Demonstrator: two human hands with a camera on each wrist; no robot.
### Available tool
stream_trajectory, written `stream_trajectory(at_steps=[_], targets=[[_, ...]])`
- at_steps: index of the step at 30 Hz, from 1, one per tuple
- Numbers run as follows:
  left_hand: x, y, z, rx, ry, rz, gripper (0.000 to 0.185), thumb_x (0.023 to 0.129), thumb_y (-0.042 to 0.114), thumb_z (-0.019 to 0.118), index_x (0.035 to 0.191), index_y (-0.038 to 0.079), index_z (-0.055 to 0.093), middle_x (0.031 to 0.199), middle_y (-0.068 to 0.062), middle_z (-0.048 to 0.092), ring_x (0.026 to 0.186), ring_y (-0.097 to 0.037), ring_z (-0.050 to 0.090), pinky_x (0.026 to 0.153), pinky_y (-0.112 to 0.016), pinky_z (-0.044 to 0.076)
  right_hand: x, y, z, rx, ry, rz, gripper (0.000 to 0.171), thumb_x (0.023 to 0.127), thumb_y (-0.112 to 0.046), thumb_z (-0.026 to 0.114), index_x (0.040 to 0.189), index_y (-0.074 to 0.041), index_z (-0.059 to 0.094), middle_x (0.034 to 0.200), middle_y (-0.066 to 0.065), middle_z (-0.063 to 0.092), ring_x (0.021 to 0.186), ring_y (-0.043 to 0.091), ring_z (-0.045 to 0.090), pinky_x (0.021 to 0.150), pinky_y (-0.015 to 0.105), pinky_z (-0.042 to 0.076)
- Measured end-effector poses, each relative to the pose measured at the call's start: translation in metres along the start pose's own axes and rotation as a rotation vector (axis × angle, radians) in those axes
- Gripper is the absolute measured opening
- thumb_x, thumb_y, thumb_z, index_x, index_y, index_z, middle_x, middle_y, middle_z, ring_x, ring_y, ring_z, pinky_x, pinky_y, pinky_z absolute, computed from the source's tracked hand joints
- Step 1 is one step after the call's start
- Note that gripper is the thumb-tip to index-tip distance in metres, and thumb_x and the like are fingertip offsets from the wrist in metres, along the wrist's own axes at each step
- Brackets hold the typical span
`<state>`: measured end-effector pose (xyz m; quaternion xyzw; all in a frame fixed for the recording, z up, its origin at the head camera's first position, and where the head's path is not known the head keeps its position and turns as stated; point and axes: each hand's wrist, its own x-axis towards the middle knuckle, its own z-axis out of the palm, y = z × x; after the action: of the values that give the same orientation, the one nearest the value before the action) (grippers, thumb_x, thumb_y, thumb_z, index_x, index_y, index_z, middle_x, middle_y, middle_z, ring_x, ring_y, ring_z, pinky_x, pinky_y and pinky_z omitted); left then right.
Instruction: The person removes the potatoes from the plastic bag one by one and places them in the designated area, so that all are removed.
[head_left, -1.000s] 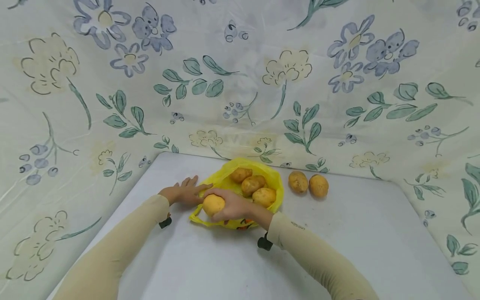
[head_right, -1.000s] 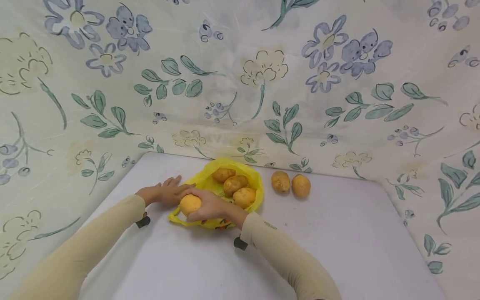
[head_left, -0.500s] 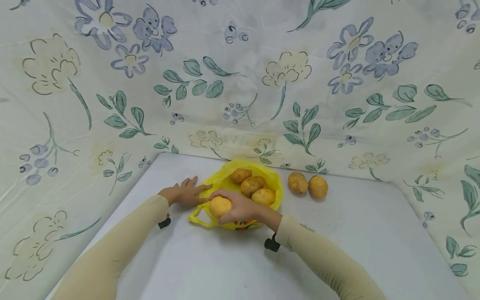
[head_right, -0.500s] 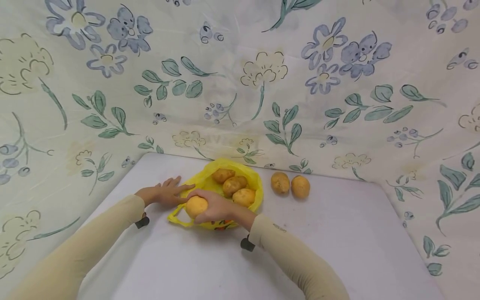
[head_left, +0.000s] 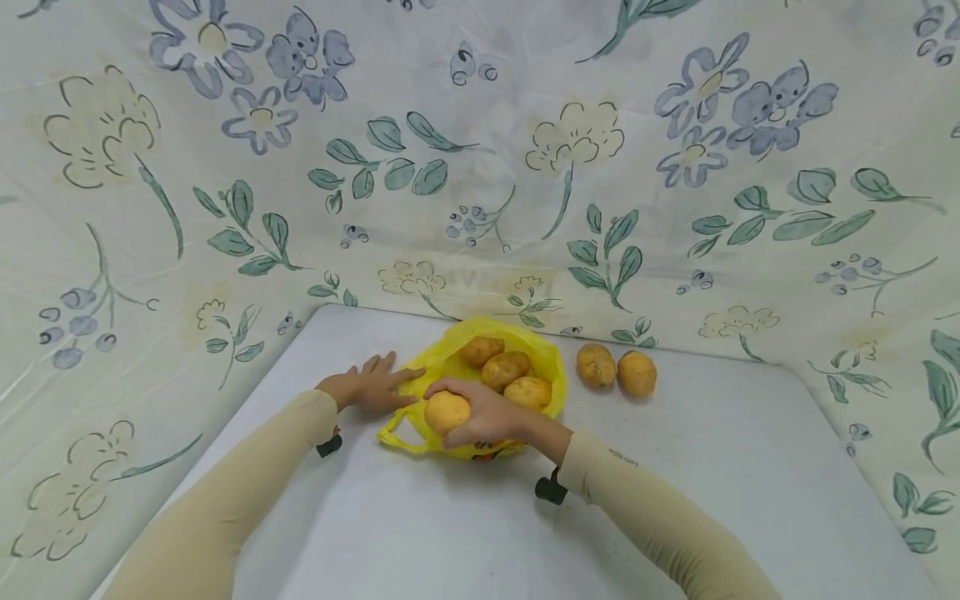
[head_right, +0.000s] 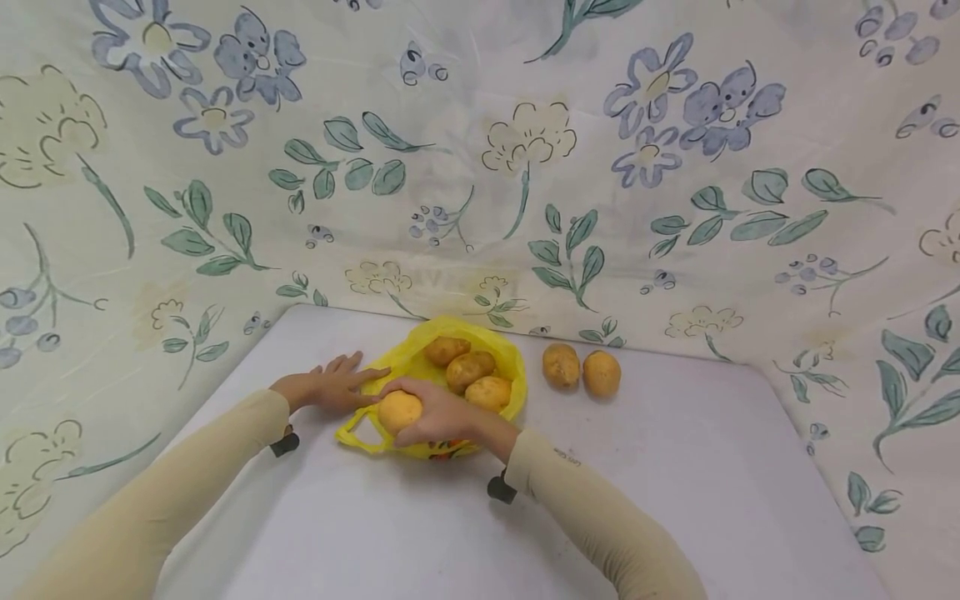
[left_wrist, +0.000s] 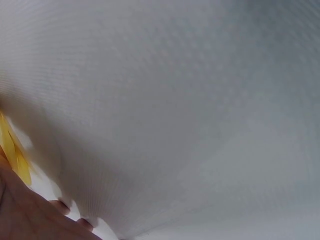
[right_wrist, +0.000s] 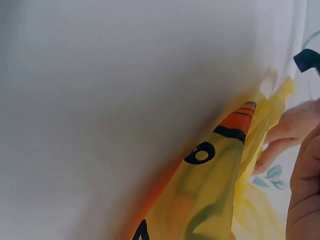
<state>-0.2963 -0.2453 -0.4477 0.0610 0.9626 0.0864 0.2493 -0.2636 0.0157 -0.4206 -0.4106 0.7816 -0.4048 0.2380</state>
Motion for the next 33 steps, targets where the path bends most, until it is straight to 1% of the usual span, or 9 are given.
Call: stream_trajectory(at_steps=[4,6,13,19,24,28,33], targets=[[-0.001,0.0,-0.001,0.0,-0.001,0.003,0.076,0.091,0.072,0.044,0.156,0.036,0.026,0.165,-0.025,-0.003,0.148,-0.054,-0.001,0.112,-0.076,0.002,-0.002,-0.002,0.001,-0.007,-0.015,0.002,0.065,0.076,-0.022,0.074,0.136,-0.021,0.049,0.117,0.0,0.055,0.094,0.016,0.057,0.074,0.029,0.052],[-0.001,0.0,0.0,-0.003,-0.001,0.001,0.076,0.091,0.072,0.044,0.156,0.036,0.026,0.165,-0.025,-0.003,0.148,-0.054,-0.001,0.112,-0.076,0.003,-0.003,-0.002,0.002,-0.006,-0.016,0.004,0.066,0.076,-0.023,0.075,0.136,-0.021,0.049,0.118,-0.001,0.054,0.094,0.016,0.057,0.075,0.029,0.052],[-0.002,0.001,0.0,0.016,-0.001,0.003,0.075,0.092,0.071,0.044,0.156,0.037,0.026,0.165,-0.025,-0.002,0.148,-0.054,0.0,0.112,-0.076,0.004,-0.005,-0.002,0.002,-0.031,-0.013,0.011,0.065,0.076,-0.024,0.075,0.135,-0.023,0.049,0.117,-0.002,0.055,0.095,0.015,0.057,0.077,0.028,0.052],[-0.001,0.001,-0.001,0.01,0.0,0.001,0.076,0.091,0.072,0.044,0.156,0.036,0.026,0.165,-0.025,-0.002,0.148,-0.054,0.0,0.112,-0.077,0.004,-0.006,-0.007,-0.003,-0.009,-0.003,0.004,0.062,0.074,-0.023,0.076,0.131,-0.03,0.051,0.116,-0.001,0.056,0.095,0.016,0.058,0.078,0.029,0.053],[0.0,0.0,0.0,0.012,-0.002,-0.007,0.077,0.091,0.072,0.044,0.156,0.036,0.026,0.164,-0.025,-0.002,0.148,-0.054,0.001,0.112,-0.076,0.004,-0.006,-0.009,-0.008,-0.011,-0.002,-0.023,0.062,0.075,-0.022,0.075,0.131,-0.03,0.05,0.116,-0.001,0.056,0.096,0.016,0.058,0.078,0.029,0.053],[0.0,0.0,0.0,0.011,-0.001,-0.009,0.077,0.091,0.072,0.044,0.156,0.036,0.026,0.165,-0.025,-0.002,0.148,-0.054,0.0,0.112,-0.076,0.003,-0.007,-0.009,-0.009,-0.014,-0.005,-0.025,0.061,0.076,-0.023,0.073,0.131,-0.032,0.049,0.116,-0.002,0.056,0.096,0.017,0.058,0.078,0.029,0.053],[0.0,0.0,0.0,0.008,0.003,-0.008,0.077,0.091,0.073,0.043,0.156,0.037,0.026,0.165,-0.025,-0.002,0.148,-0.054,0.0,0.112,-0.076,0.003,-0.008,-0.008,-0.01,-0.013,-0.005,-0.039,0.06,0.076,-0.023,0.074,0.13,-0.031,0.049,0.117,-0.001,0.056,0.096,0.017,0.058,0.077,0.03,0.053]])
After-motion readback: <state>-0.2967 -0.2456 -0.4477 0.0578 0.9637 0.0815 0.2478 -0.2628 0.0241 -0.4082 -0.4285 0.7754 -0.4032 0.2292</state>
